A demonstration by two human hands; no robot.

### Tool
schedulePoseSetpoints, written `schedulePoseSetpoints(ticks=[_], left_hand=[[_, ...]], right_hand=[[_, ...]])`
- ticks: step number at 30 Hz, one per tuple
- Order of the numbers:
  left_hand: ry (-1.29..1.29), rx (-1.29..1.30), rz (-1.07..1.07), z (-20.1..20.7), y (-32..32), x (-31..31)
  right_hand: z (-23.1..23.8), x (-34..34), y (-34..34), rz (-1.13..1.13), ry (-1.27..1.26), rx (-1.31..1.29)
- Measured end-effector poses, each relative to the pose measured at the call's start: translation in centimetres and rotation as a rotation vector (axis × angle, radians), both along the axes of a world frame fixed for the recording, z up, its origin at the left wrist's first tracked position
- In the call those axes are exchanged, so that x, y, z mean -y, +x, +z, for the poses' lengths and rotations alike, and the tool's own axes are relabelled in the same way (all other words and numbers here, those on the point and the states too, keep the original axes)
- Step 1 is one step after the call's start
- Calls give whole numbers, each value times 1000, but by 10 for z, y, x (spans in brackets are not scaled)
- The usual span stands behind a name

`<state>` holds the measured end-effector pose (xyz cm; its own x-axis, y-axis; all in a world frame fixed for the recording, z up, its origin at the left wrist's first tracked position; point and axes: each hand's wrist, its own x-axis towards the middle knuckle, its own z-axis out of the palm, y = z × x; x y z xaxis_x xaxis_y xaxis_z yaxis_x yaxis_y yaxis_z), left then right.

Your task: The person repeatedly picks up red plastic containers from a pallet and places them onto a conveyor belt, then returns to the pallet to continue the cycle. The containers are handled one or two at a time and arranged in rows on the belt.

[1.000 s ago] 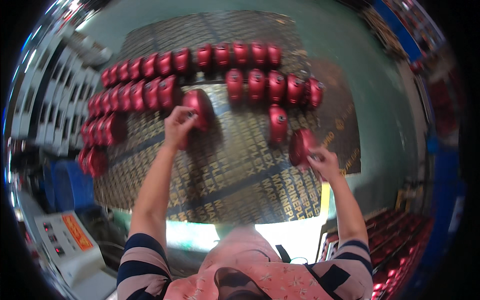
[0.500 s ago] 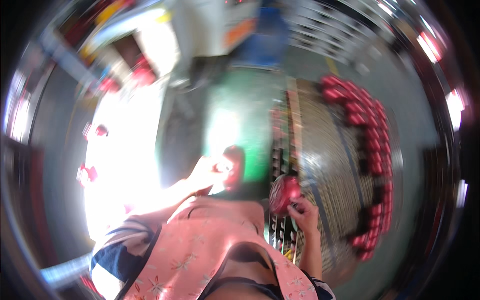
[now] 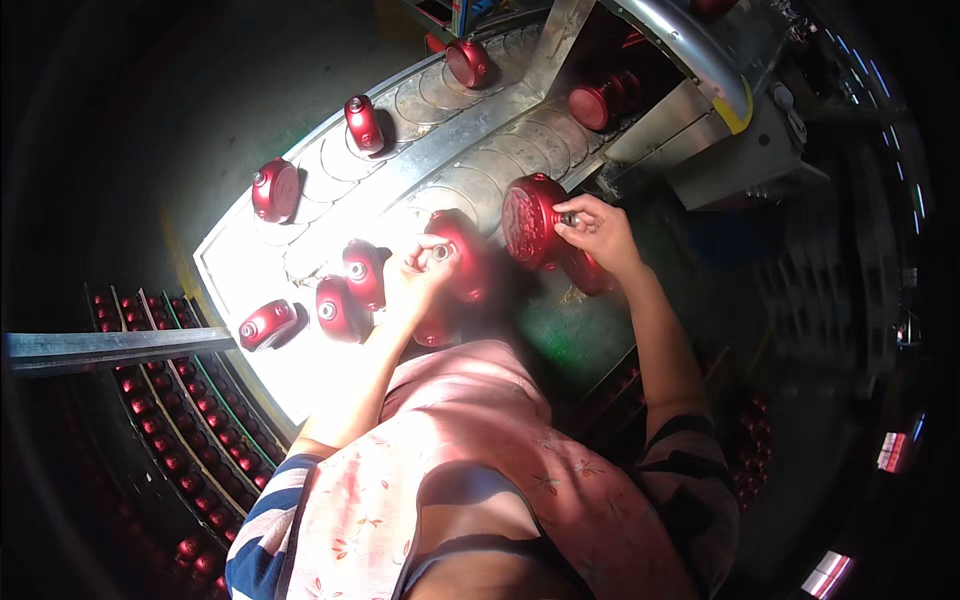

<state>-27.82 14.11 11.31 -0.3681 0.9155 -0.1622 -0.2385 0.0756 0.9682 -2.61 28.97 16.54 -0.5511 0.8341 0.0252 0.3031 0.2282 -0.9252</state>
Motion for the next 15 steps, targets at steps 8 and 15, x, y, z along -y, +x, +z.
schedulePoseSetpoints(ticks=[8,15], left_hand=[[-64,-282,41,-70,7,-142],[-188,-566,22,-72,15,-181]], right_hand=[[-83,-184,-63,377,-31,169],[-110,-243,-64,472,-97,154]])
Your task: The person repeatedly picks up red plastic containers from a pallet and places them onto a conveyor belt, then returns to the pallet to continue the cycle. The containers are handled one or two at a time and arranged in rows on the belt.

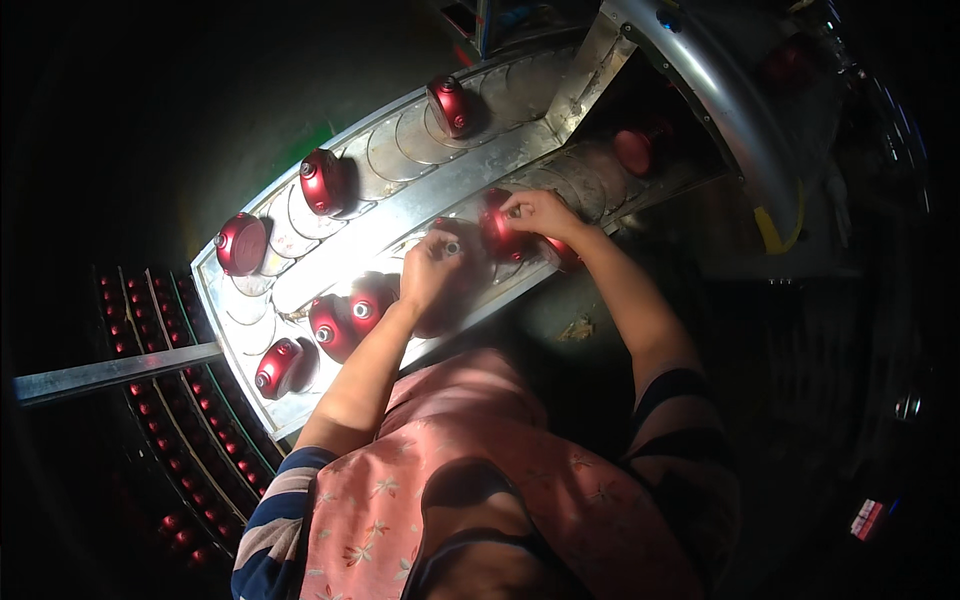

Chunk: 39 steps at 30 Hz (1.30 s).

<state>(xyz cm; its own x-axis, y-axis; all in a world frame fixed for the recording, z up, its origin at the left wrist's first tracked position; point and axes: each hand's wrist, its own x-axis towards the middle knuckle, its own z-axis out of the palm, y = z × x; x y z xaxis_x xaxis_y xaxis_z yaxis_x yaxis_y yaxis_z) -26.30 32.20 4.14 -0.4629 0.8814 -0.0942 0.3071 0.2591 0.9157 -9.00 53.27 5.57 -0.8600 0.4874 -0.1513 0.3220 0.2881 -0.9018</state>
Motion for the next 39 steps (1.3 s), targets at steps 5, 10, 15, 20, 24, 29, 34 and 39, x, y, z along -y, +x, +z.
schedulePoseSetpoints(ticks=[5,10,15,20,24,29,34,39], left_hand=[[10,180,279,20,11,-2],[127,171,75,19,17,-32],[168,183,111,44,-31,45],[-198,-69,120,64,-99,163],[-225,-18,-310,56,-126,198],[-29,-16,-365,21,-163,204],[31,-185,-443,-11,-193,188],[99,-67,-497,-30,-185,145]], right_hand=[[-1,-63,33,-257,-170,-261],[-14,-127,23,-446,-200,-253],[32,-67,25,-517,129,-560],[50,111,-8,-93,-146,-203],[27,182,-61,-188,-8,138],[20,201,-117,-333,129,320],[-13,214,-167,-494,365,147],[-60,197,-163,-815,311,15]])
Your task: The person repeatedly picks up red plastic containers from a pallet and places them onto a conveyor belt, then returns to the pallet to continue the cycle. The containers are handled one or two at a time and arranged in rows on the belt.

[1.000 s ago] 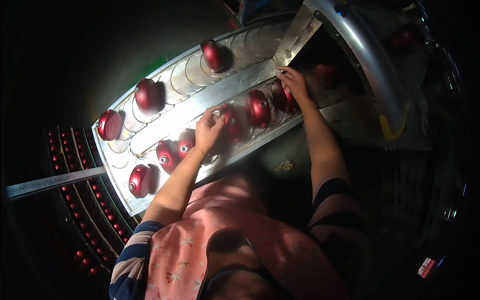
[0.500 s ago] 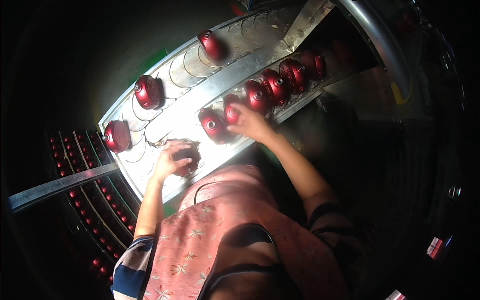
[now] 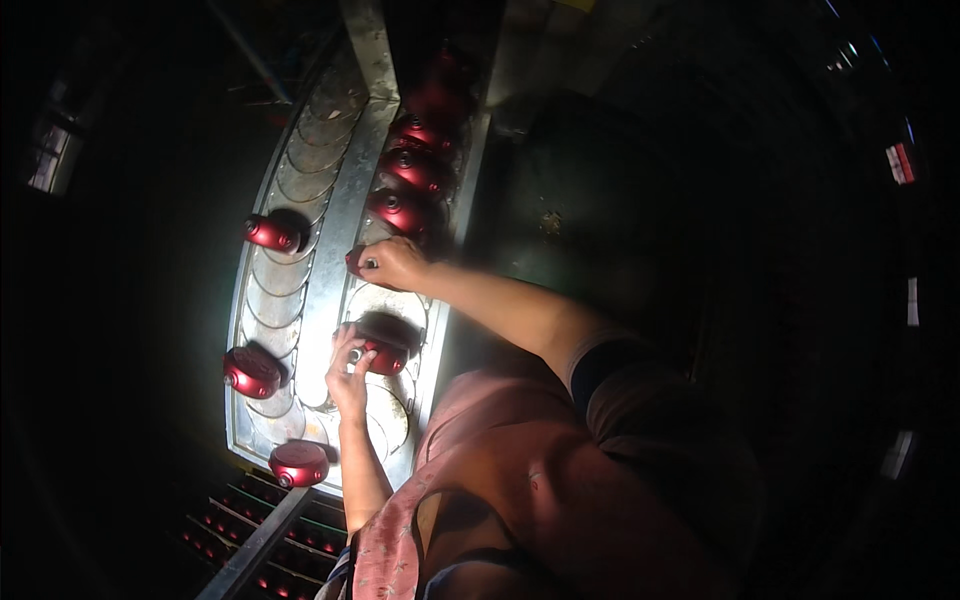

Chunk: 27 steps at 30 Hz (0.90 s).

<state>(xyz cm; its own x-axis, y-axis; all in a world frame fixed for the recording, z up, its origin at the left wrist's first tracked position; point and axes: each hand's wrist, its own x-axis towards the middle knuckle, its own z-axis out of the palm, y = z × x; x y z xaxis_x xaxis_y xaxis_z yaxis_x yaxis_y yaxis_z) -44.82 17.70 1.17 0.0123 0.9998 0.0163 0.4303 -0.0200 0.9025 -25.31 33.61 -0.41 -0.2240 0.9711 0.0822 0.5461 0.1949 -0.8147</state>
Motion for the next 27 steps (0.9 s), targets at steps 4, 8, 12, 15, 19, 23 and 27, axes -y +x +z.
schedulePoseSetpoints(ticks=[4,8,12,15,19,23,27], left_hand=[[99,-13,-118,-30,-1,-64],[443,-117,-62,-49,-5,-110],[395,75,-186,-31,81,-124],[11,294,-481,-9,201,-117],[-149,263,-853,6,364,-105],[-110,70,-1254,4,551,-90],[-22,2,-1561,0,776,-28]], right_hand=[[-20,-48,-26,-58,-2,-50],[-44,-53,12,-97,258,-290],[-73,58,213,-345,-7,-596],[-75,211,368,-936,-87,-448],[-67,406,495,-1582,229,-995],[-64,536,614,-1854,285,-351],[-68,590,744,-1908,367,-64]])
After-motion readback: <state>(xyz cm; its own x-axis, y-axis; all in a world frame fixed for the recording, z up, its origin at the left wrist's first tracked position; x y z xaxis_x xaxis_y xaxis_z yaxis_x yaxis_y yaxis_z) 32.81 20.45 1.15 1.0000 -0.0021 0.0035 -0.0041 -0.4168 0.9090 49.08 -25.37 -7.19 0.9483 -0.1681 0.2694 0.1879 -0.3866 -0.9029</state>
